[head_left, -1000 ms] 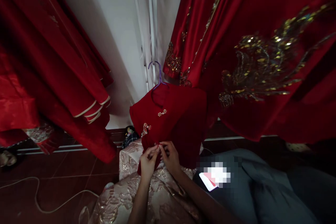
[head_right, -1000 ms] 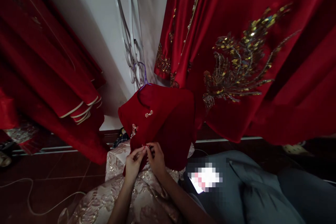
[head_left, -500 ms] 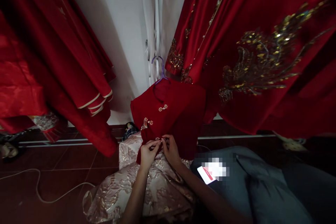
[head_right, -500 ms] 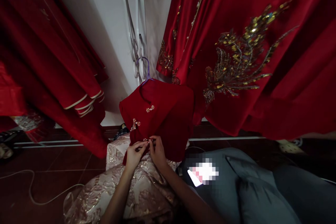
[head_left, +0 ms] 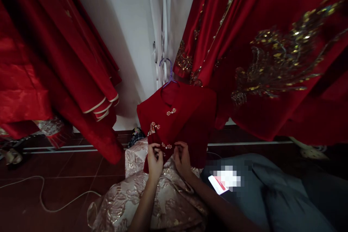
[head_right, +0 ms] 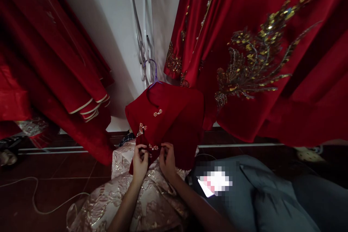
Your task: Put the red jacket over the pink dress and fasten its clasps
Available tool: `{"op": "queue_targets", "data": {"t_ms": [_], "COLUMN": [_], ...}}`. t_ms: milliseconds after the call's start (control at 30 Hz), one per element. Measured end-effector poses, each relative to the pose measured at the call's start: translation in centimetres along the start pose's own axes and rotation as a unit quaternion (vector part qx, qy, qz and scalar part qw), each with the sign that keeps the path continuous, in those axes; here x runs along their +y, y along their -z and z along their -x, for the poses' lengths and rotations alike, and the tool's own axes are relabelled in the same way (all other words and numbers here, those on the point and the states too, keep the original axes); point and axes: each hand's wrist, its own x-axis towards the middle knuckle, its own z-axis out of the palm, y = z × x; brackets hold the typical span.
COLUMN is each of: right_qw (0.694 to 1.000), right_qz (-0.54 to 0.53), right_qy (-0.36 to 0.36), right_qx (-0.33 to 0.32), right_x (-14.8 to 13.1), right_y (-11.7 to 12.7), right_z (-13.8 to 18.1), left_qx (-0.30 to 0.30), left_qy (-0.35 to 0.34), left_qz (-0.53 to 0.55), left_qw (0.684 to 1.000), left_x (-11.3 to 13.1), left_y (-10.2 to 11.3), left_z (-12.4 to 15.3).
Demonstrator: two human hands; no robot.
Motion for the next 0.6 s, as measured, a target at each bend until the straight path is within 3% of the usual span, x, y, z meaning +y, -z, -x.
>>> {"op": "queue_targets", "data": {"t_ms": [100, 333, 600], "right_qw": [0.998, 0.994, 0.994], "right_qz": [0.045, 0.087, 0.08], "right_qy": [0.023, -0.011, -0.018], "right_qx": [0.02, -0.067, -0.076], "right_x": [0.0, 0.3, 0.8], "right_y": [0.1, -0.2, -0.1], "right_z": [0.2, -0.6, -0.9], "left_qx": [-0.01, -0.046, -0.056], "left_qy": [-0.027, -0.017, -0.019], "left_qz": [-0.039, -0.072, -0.066], "left_qw": [0.999, 0.996, 0.996], "left_x": [0.3, 1.1, 1.2], "left_y": [0.1, -0.4, -0.4], "left_z": [0.2, 0.2, 0.0]}}
